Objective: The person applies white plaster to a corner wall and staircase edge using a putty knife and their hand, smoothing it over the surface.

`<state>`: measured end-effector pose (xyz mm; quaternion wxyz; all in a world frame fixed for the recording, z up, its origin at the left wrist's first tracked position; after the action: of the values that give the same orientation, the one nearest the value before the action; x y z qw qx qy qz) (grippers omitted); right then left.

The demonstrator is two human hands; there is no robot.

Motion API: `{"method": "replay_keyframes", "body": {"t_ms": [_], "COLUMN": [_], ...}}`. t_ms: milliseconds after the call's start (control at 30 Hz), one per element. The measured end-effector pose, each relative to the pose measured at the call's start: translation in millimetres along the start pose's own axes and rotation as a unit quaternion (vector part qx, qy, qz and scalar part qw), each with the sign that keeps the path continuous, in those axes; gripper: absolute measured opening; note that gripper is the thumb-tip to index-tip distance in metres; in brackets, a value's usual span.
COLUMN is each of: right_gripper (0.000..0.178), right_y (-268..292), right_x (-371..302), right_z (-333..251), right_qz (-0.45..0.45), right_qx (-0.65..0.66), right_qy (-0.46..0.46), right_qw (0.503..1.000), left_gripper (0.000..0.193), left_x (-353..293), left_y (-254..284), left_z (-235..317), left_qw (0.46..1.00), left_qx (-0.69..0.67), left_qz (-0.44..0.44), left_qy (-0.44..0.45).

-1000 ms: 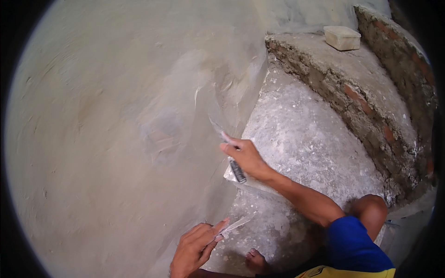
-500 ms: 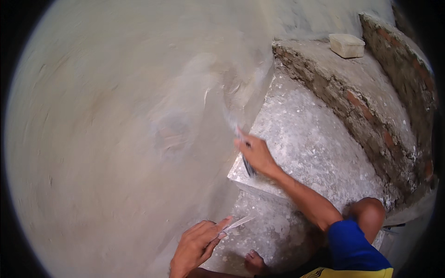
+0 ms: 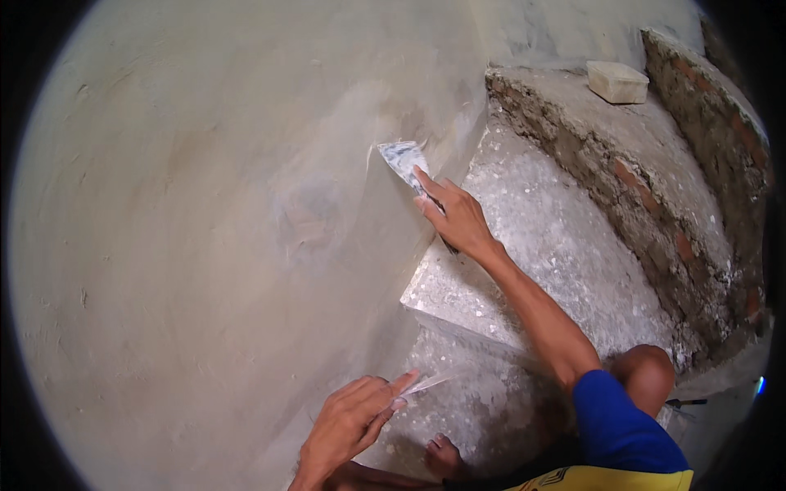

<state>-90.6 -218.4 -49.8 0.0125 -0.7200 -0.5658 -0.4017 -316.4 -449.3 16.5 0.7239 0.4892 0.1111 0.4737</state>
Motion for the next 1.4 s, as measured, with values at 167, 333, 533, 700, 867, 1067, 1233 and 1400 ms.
{"method": "replay_keyframes", "body": {"t_ms": [167, 333, 533, 700, 867, 1067, 1233, 1400], "right_gripper": [0.056, 0.056, 0.060, 0.059, 0.063, 0.053, 0.041, 0.035], "right_y": [-27, -11, -10, -7, 33, 76, 81, 53], "right_x": [-55, -42, 9, 17, 32, 57, 51, 71], "right_z": [8, 22, 34, 25, 75, 118, 97, 76], "right_qz": [-0.164, -0.049, 0.013, 0.004, -0.015, -0.129, -0.196, -0.145], "right_qx": [-0.009, 0.127, 0.279, 0.381, 0.219, 0.042, -0.102, -0.087], "right_qy": [-0.041, -0.129, -0.245, -0.252, -0.112, -0.029, 0.045, 0.208], "right_qw": [0.986, 0.982, 0.928, 0.890, 0.969, 0.990, 0.974, 0.963], "left_gripper": [0.044, 0.043, 0.044, 0.044, 0.043, 0.041, 0.040, 0.038], "left_x": [-1, 3, -1, -7, -10, -16, -11, -4], "left_y": [3, -4, -3, 1, 7, 9, 6, -1], "left_z": [-7, -8, -10, -16, -16, -24, -23, -23], "left_qw": [1.000, 1.000, 0.999, 0.999, 0.998, 0.995, 0.992, 0.992], "left_qx": [0.009, -0.007, 0.012, 0.002, 0.018, 0.011, 0.014, 0.005], "left_qz": [-0.009, -0.010, -0.030, -0.031, -0.033, -0.038, -0.054, -0.064], "left_qy": [0.016, 0.003, 0.028, 0.042, 0.056, 0.088, 0.110, 0.112]}}
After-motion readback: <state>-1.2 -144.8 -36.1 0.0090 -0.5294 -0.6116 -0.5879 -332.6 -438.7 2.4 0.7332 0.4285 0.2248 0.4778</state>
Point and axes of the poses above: each hand's wrist, its own x-axis towards the middle knuckle, its own y-axis out of the back of the hand, z = x × y, the point moved 1 cm from there along x, towards the middle knuckle, and after that the axes turned 7 degrees about z, right-handed, at the moved point
